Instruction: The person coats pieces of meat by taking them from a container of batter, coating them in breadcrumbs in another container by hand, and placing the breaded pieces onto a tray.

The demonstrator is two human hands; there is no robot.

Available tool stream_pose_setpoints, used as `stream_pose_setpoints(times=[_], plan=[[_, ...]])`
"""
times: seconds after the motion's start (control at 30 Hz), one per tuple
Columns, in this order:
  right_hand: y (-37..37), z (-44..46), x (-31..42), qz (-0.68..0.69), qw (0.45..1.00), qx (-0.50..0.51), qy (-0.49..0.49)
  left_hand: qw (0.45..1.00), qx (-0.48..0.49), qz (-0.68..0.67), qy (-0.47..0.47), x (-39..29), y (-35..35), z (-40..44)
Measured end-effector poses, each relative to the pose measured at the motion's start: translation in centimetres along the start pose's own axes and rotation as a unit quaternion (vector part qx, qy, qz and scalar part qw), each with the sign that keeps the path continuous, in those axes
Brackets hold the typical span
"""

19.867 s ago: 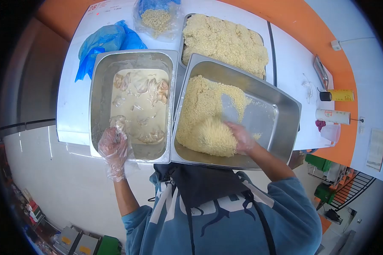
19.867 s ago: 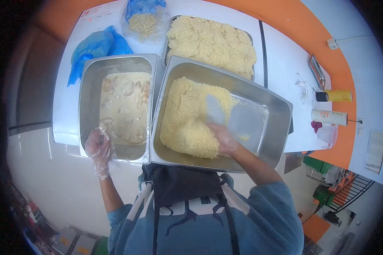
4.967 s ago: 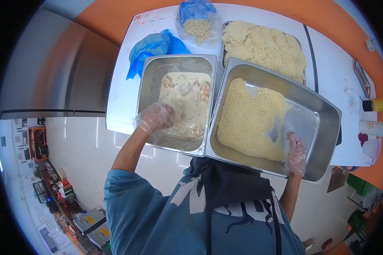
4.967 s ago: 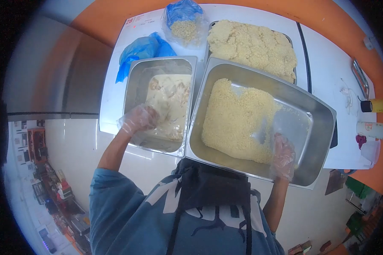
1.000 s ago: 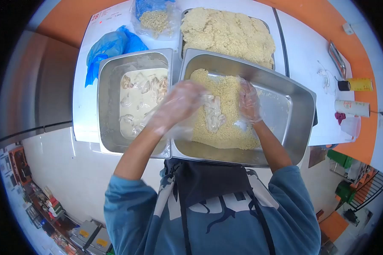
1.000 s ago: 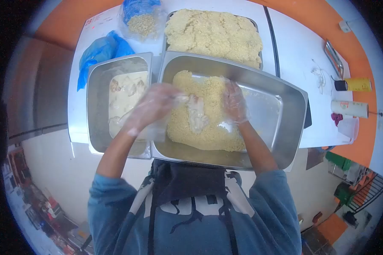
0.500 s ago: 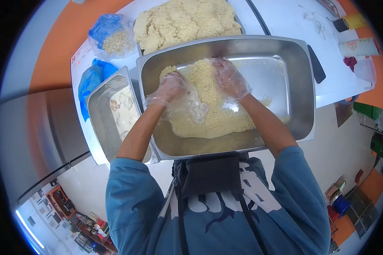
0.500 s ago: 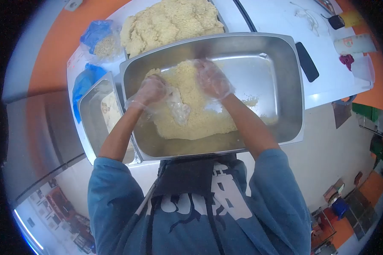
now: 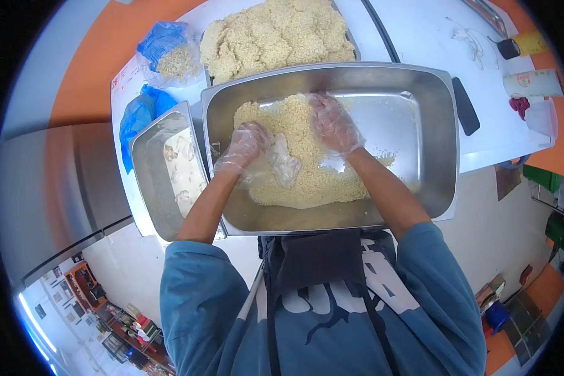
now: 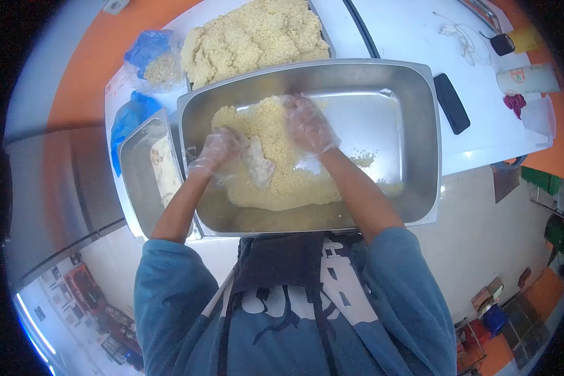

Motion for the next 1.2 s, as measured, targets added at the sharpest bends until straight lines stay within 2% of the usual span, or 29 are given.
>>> stream_pose_setpoints(times=[0.07, 0.13, 0.17, 0.2, 0.27, 0.33, 0.37, 0.4, 0.47, 0.5, 0.57, 0.63, 0.67, 0.73, 0.77, 0.83, 0.9, 1.0, 1.03, 1.07, 1.1, 1.13, 1.17, 1.2], plan=[[0.3, 0.3, 1.4, -0.003, 1.0, -0.003, 0.014, 0.987, -0.04, -0.146, 0.062, 0.4, 2.2, -0.9], [1.0, 0.6, 3.2, -0.054, 0.998, -0.004, 0.036, 0.972, -0.041, -0.211, 0.1, 1.7, 4.5, -0.9], [1.3, 0.5, 4.2, -0.126, 0.99, 0.002, 0.062, 0.962, -0.04, -0.245, 0.118, 1.9, 5.0, -1.0], [1.5, 0.6, 4.8, -0.197, 0.976, 0.009, 0.091, 0.978, -0.019, -0.19, 0.079, 1.6, 4.7, -0.8], [0.4, 0.4, 1.6, -0.035, 0.999, -0.008, 0.04, 0.997, 0.025, -0.073, 0.004, 1.2, 3.6, 0.0], [0.5, 0.7, 2.5, -0.041, 0.999, -0.002, 0.032, 0.978, 0.073, -0.155, 0.122, 0.1, 3.5, 0.3], [1.2, 0.5, 3.6, -0.129, 0.99, 0.011, 0.051, 0.96, 0.095, -0.195, 0.179, -0.3, 3.2, 0.4], [1.6, 0.6, 4.8, -0.217, 0.973, 0.023, 0.069, 0.966, 0.072, -0.192, 0.157, -0.3, 2.4, 0.5], [1.5, 0.6, 4.7, -0.221, 0.972, 0.019, 0.077, 0.976, 0.026, -0.187, 0.109, 0.2, 0.8, 0.4], [1.5, 0.6, 4.6, -0.224, 0.971, 0.017, 0.081, 0.965, 0.029, -0.222, 0.135, 0.5, 0.9, 0.4], [0.7, 0.2, 2.4, 0.041, 0.998, -0.018, -0.037, 0.938, 0.034, -0.291, 0.188, 1.1, 1.1, 0.2], [0.0, 0.1, 1.0, 0.142, 0.986, -0.018, -0.084, 0.972, -0.043, -0.198, 0.117, 0.5, -0.8, 0.6], [0.1, 0.0, 0.5, 0.109, 0.991, -0.001, -0.072, 0.982, -0.081, -0.15, 0.081, 0.1, -1.9, 0.7], [-0.3, -0.4, -1.3, 0.272, 0.959, -0.012, -0.081, 0.968, -0.071, -0.219, 0.103, 0.2, 0.4, 0.9], [-0.9, -0.8, -2.4, 0.457, 0.883, -0.039, -0.1, 0.959, -0.066, -0.254, 0.112, 0.3, 1.2, 1.1], [-1.1, -1.4, -3.1, 0.659, 0.735, -0.094, -0.129, 0.956, -0.168, -0.226, 0.085, 0.9, -4.3, 1.6], [-1.3, -1.4, -2.4, 0.723, 0.657, -0.138, -0.163, 0.948, -0.187, -0.246, 0.081, 0.5, -5.1, 1.5], [-0.1, -1.1, 0.6, 0.738, 0.658, -0.061, -0.135, 0.931, -0.103, -0.332, 0.111, 0.3, 2.0, 1.1], [0.1, -0.9, 0.5, 0.544, 0.832, -0.033, -0.105, 0.923, -0.082, -0.353, 0.127, 1.0, 3.9, 1.0], [0.2, -0.5, 0.2, 0.311, 0.948, -0.002, -0.068, 0.914, -0.061, -0.375, 0.142, 1.2, 4.7, 0.8], [0.2, -0.5, 0.3, 0.253, 0.966, 0.008, -0.058, 0.979, -0.06, -0.176, 0.086, 0.3, 4.9, 0.6], [0.3, -0.4, 0.4, 0.194, 0.98, 0.017, -0.047, 0.997, -0.056, 0.032, 0.031, -0.6, 5.0, 0.3], [0.4, -0.6, 0.6, 0.328, 0.942, 0.001, -0.066, 0.998, -0.053, 0.026, 0.037, -0.4, 4.9, 0.0], [0.4, -0.6, 0.8, 0.372, 0.924, -0.004, -0.09, 0.998, -0.051, 0.021, 0.043, -0.2, 4.9, -0.2]])
Point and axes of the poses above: each hand's wrist, its own z-axis towards the middle knuckle, its own y-axis out of the back of the hand, x = y × z, the point moved 2 cm from there along z, towards the middle knuckle, and after that the axes turned 15 degrees about z, right-handed, at the moved point
